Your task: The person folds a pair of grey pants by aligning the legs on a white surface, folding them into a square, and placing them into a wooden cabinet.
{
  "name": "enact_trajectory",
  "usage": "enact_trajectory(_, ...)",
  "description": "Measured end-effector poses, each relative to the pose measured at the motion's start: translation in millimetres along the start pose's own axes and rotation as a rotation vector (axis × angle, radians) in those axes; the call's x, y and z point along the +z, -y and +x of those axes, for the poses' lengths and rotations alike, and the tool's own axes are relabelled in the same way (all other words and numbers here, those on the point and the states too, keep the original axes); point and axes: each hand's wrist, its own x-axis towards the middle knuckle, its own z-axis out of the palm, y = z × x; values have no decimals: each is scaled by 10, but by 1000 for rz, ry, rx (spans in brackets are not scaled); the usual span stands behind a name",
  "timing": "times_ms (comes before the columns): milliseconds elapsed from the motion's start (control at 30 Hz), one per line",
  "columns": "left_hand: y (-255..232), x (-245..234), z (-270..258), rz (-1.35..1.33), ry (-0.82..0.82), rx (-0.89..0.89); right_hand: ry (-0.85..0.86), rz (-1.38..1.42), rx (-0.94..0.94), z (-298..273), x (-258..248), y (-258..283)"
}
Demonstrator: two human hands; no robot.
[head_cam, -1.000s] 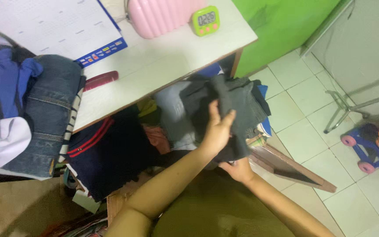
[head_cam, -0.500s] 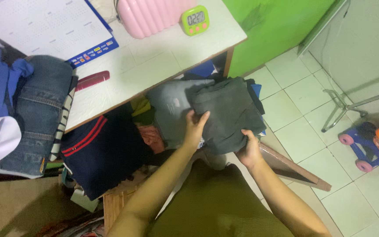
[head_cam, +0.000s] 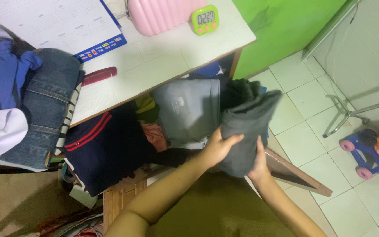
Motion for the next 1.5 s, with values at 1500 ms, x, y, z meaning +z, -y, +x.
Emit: enact_trajectory(1500, 106, -1633, 51, 577, -793, -545, -268, -1399, -1116, 549, 1104, 248)
